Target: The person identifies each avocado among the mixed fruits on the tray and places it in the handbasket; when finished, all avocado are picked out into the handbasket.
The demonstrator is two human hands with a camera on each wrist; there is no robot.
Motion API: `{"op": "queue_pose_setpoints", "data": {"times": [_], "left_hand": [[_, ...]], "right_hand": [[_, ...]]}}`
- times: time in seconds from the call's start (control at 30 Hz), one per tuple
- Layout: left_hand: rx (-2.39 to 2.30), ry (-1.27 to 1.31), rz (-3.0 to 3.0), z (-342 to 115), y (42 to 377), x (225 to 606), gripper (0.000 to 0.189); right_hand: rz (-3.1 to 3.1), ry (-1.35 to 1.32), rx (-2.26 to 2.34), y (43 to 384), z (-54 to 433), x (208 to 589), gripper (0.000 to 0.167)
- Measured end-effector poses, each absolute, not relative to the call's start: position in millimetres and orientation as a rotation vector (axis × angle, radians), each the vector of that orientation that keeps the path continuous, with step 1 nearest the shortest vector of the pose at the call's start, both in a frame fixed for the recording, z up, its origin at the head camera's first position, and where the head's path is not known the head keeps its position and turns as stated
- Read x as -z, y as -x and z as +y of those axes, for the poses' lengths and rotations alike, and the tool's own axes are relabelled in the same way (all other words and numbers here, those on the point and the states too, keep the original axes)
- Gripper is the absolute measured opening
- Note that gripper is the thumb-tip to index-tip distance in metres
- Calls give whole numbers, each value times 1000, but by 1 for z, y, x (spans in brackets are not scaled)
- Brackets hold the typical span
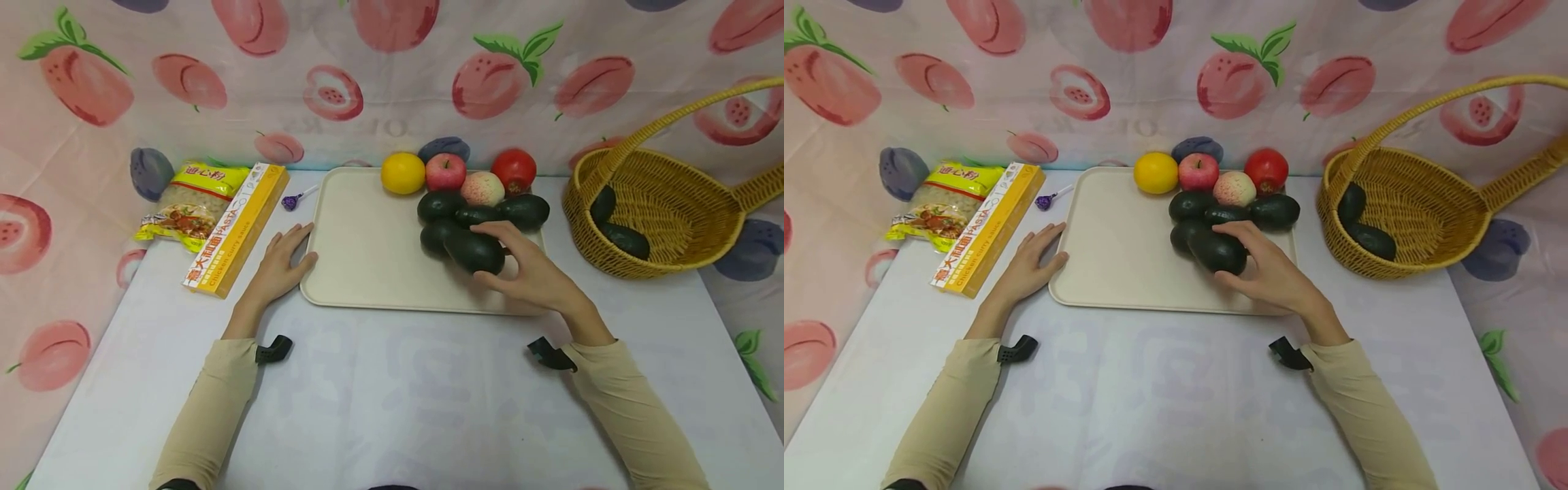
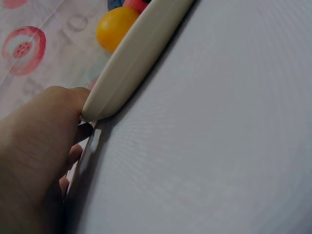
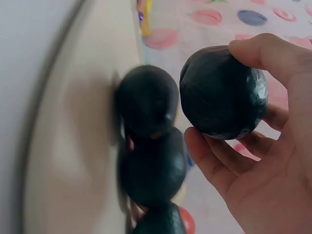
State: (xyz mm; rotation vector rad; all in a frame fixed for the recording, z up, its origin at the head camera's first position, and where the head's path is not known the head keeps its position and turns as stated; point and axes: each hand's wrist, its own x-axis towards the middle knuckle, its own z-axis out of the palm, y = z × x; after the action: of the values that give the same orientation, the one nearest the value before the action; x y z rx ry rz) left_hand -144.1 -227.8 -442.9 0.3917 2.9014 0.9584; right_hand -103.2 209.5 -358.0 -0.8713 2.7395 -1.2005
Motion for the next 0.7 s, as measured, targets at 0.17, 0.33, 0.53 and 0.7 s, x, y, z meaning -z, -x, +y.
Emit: {"op": "queue_pose_setpoints", "data": {"times": [0.17, 0.33, 0.53, 0.7], "left_hand": [[-955, -394, 2905, -228, 144, 443, 62], [-953, -386, 2908, -227, 143, 442, 62], [-954, -389, 2908, -228, 144, 443, 63], [-949, -384, 2902, -228, 144, 444, 62]], "right_hand": [[2797, 838, 1238, 96, 213, 335, 67], [2839, 814, 1272, 99, 225, 335, 69], [2881, 769, 1297, 109, 246, 347, 76], [2920, 756, 1329, 112, 259, 345, 78]]}}
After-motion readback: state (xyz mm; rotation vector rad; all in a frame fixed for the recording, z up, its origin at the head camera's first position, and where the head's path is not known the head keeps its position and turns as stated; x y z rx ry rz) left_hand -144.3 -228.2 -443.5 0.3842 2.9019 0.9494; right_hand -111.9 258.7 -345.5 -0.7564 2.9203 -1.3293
